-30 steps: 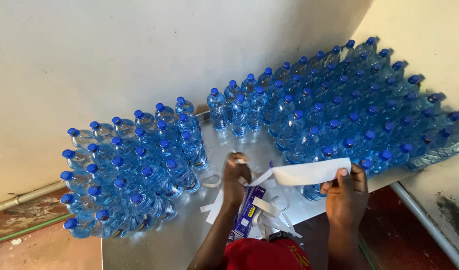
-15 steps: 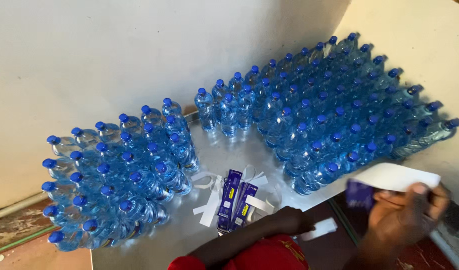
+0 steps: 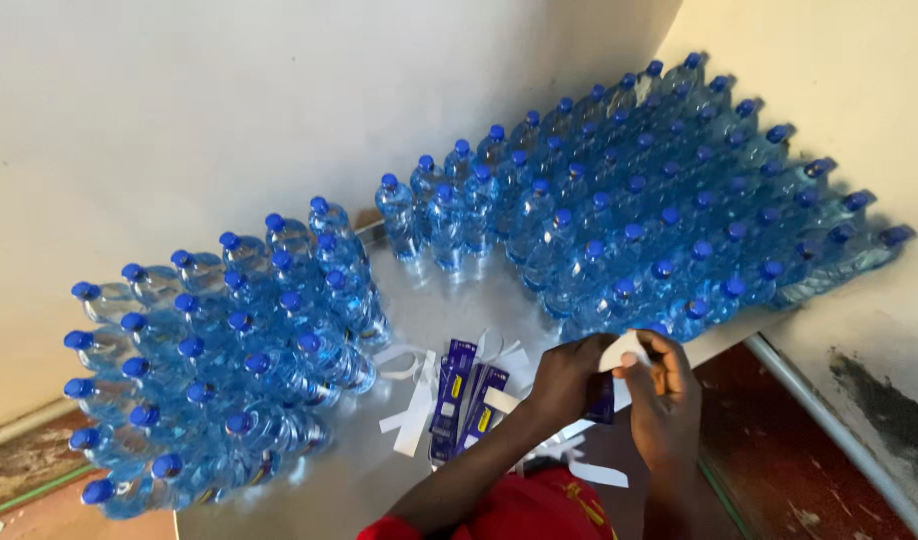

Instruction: The person repeatedly picks up plastic water bottles from a table, applies a purple and yellow label to each bottle, and places the labeled bottle back on the table. The person also handles and tears pieces of white paper during the process.

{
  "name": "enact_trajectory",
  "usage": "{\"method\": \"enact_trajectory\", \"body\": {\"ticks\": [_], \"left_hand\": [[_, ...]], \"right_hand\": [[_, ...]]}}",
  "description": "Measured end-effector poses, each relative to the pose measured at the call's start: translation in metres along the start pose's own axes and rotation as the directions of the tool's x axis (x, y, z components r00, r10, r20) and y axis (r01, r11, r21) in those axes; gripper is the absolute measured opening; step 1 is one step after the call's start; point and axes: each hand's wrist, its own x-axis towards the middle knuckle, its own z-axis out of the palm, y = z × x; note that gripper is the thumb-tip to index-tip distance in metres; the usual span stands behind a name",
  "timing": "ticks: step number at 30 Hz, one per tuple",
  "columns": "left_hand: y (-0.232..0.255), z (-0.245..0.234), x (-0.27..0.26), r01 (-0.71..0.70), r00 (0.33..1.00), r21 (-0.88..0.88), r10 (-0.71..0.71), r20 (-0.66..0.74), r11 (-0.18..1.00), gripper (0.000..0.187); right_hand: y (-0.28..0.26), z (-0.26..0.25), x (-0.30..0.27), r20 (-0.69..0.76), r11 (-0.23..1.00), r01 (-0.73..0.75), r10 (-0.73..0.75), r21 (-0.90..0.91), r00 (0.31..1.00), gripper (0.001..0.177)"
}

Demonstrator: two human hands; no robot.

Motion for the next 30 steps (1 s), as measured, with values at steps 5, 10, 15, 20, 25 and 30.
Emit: {"method": "enact_trajectory", "body": {"ticks": [5, 10, 15, 20, 25, 30], "left_hand": [[-0.016, -0.030, 0.019, 0.529, 0.756, -0.603, -0.655, 0.014, 0.598, 0.049], [0.006, -0.071, 0.030, 0.661, 0.739, -0.422, -0.444, 0.506, 0.620, 0.072], [-0.002, -0.065, 0.032, 0.648, 0.647, -0.365, -0.229, 0.727, 0.669, 0.092], [-0.063, -0.009, 0.014, 0.731, 0.680, -0.300, -0.616, 0.398, 0.613, 0.105], [-0.079, 0.044, 0.016, 0.477, 0.860, -0.072, -0.449, 0.242, 0.876, 0.104], [-0.086, 0.069, 0.052, 0.452, 0.886, 0.022, -0.451, 0.110, 0.892, 0.103]], "right_hand": [[-0.032, -0.004, -0.002, 0.330, 0.976, -0.176, 0.208, -0.125, 0.921, 0.091], [-0.026, -0.004, 0.016, 0.251, 0.920, -0.303, 0.363, -0.247, 0.897, 0.090], [0.060, -0.025, 0.023, 0.334, 0.956, -0.200, 0.265, -0.216, 0.905, 0.019], [0.089, -0.077, 0.014, -0.085, 0.992, -0.024, 0.035, 0.121, 0.996, 0.028], [0.054, -0.108, -0.011, -0.248, 0.957, -0.290, 0.282, 0.006, 0.927, 0.038], [0.098, -0.115, -0.030, -0.181, 0.926, -0.353, 0.327, -0.131, 0.927, 0.036]]}}
